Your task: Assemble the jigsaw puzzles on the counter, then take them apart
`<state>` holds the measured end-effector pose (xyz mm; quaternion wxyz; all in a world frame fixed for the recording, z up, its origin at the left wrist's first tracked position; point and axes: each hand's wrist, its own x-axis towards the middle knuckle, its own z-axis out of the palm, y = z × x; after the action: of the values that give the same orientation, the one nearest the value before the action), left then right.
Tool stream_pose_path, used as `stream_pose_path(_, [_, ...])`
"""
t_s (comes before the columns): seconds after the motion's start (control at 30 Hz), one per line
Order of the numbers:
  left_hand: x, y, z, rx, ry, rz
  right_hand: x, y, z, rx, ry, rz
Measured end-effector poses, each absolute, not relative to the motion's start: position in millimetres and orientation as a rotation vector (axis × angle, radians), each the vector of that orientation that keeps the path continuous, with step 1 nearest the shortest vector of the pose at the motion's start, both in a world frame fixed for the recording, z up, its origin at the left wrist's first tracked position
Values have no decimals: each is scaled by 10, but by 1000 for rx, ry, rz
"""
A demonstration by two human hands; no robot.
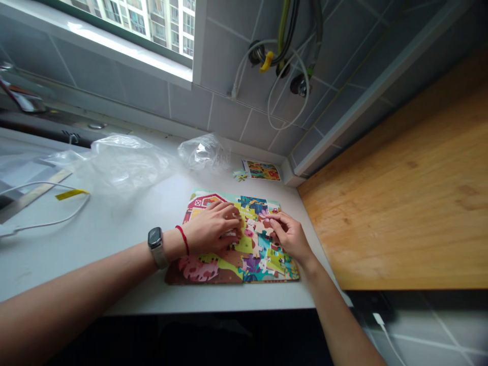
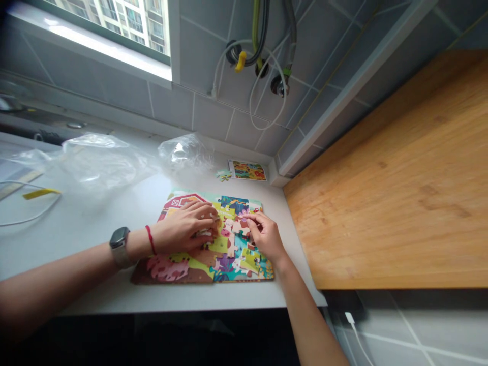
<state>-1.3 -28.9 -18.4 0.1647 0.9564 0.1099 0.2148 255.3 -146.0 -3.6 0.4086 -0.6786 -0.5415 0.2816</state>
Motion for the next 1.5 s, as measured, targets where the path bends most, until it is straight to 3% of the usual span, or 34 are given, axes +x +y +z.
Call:
stream_pose_path(0.6, [10, -314, -144, 2724, 316, 584, 2751, -1286, 56, -1921, -1504, 1025])
stream_pose_path(0.87, [7, -311, -164, 2724, 307, 604, 2737, -1231, 74, -2044, -1532, 867])
stream_pose_path(1.17, [10, -295, -182, 2715, 313, 632, 2783, -1315, 240, -2182, -1670, 380])
stream_pose_path(1.5, [-1, -305, -199, 2726, 302, 628, 2867, -1873, 202, -2013, -1850, 499])
